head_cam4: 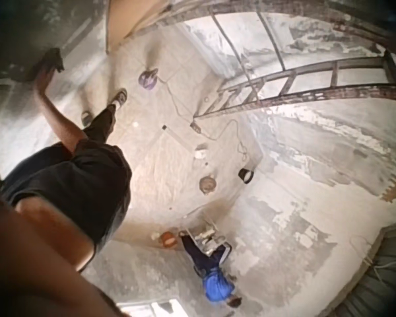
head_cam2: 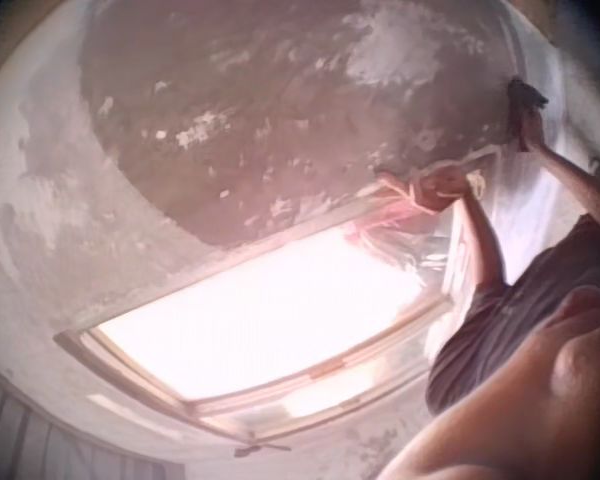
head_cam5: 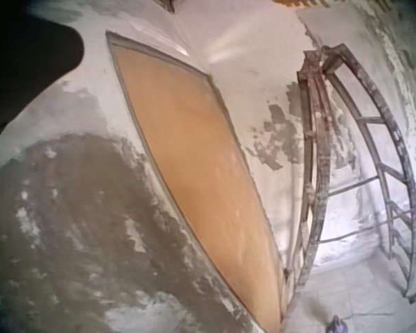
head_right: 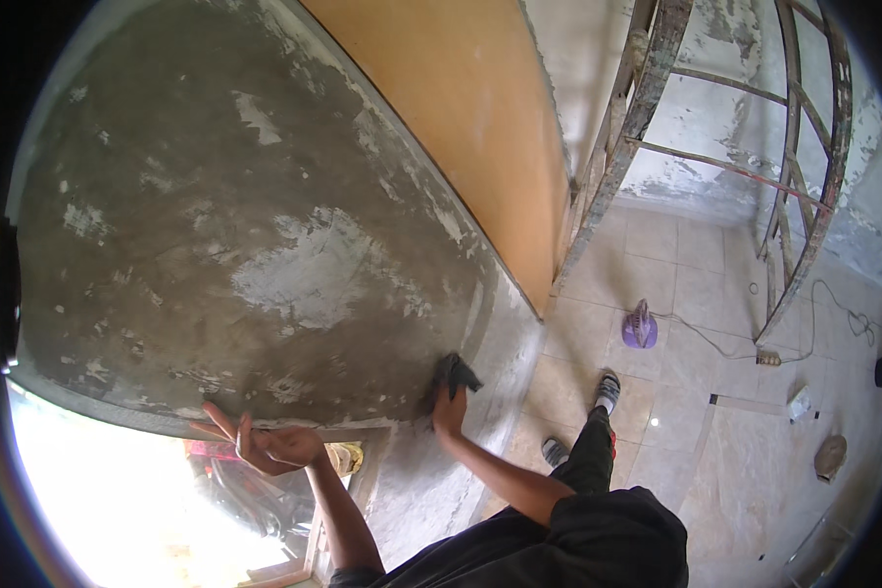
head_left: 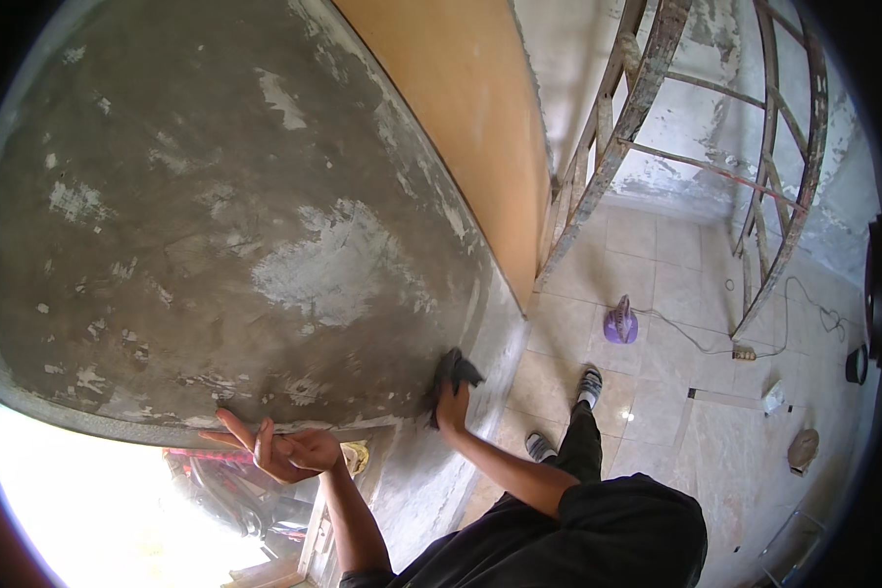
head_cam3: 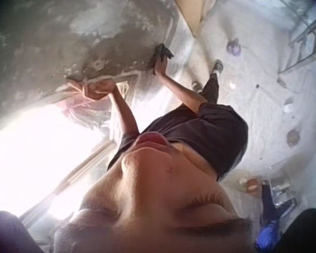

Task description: The person cleans a wall and ceiling area using a cloth, first wiping the ceiling while standing on a ladder, then descending the ladder and moving it to wipe a different section of the wall near a window.

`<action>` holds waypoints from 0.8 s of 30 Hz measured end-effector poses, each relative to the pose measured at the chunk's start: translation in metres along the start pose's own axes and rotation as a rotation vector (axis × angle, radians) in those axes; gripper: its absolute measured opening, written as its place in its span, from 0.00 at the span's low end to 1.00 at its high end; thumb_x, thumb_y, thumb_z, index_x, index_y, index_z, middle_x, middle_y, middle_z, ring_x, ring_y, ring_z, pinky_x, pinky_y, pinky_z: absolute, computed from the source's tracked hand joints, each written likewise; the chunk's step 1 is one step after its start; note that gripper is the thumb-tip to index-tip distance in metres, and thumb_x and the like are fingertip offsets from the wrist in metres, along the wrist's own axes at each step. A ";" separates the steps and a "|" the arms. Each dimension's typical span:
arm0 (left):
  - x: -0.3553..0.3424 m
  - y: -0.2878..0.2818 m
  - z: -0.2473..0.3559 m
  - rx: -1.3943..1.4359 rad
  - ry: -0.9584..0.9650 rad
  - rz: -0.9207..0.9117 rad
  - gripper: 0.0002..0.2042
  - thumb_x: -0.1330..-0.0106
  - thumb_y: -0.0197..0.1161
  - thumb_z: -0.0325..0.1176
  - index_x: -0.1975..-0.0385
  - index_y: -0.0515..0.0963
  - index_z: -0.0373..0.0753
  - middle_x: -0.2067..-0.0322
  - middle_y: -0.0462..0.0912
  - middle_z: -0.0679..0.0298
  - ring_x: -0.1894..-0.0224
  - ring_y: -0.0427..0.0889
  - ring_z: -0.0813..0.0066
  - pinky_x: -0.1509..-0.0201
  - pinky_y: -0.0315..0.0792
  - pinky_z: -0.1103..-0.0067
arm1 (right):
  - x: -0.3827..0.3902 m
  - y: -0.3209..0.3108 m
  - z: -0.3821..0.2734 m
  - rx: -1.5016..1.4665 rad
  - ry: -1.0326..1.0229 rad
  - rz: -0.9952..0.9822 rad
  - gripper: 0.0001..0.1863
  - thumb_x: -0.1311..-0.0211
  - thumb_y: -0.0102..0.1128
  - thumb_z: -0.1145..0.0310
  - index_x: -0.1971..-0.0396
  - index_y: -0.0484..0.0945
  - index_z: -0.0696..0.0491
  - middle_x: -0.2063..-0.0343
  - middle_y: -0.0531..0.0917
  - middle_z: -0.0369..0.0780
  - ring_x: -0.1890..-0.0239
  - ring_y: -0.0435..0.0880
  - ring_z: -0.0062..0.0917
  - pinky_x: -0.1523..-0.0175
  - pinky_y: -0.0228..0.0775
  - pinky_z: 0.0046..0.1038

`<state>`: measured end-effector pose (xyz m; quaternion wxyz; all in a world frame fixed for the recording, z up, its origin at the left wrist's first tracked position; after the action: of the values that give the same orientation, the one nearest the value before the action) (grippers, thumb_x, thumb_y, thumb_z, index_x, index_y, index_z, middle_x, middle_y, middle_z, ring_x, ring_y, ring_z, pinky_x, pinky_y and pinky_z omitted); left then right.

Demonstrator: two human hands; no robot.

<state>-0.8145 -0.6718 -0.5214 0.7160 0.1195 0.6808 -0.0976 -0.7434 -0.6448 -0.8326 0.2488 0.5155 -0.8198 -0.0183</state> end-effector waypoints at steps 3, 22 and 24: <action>-0.011 0.006 0.002 0.055 0.109 -0.044 0.11 0.34 0.42 0.33 0.70 0.68 0.31 0.49 0.70 0.31 0.37 0.58 0.34 0.36 0.35 0.35 | -0.075 0.014 -0.028 -0.001 -0.165 0.066 0.14 0.35 0.51 0.64 0.57 0.71 0.58 0.76 0.74 0.34 0.75 0.68 0.18 0.70 0.62 0.25; -0.018 0.012 0.014 0.095 0.165 -0.032 0.12 0.33 0.41 0.32 0.70 0.69 0.31 0.63 0.80 0.40 0.54 0.79 0.43 0.35 0.40 0.38 | -0.097 -0.011 -0.023 0.235 -0.033 -0.082 0.27 0.37 0.48 0.61 0.42 0.64 0.61 0.48 0.72 0.58 0.43 0.70 0.49 0.40 0.59 0.37; -0.018 0.010 0.016 0.095 0.167 -0.029 0.12 0.32 0.40 0.32 0.69 0.69 0.30 0.63 0.80 0.42 0.54 0.80 0.46 0.33 0.41 0.41 | -0.064 -0.026 0.012 0.287 0.172 -0.138 0.28 0.38 0.47 0.59 0.41 0.62 0.59 0.50 0.74 0.58 0.45 0.72 0.49 0.42 0.62 0.37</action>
<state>-0.7975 -0.6676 -0.5027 0.6489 0.1511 0.7343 -0.1299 -0.7048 -0.6045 -0.8750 0.2401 0.6004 -0.7523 0.1262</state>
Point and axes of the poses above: each hand's wrist, its own x-axis away from the middle knuckle, its own y-axis out of the palm, z = x × y, the point moved 2 cm from there along -x, towards the middle knuckle
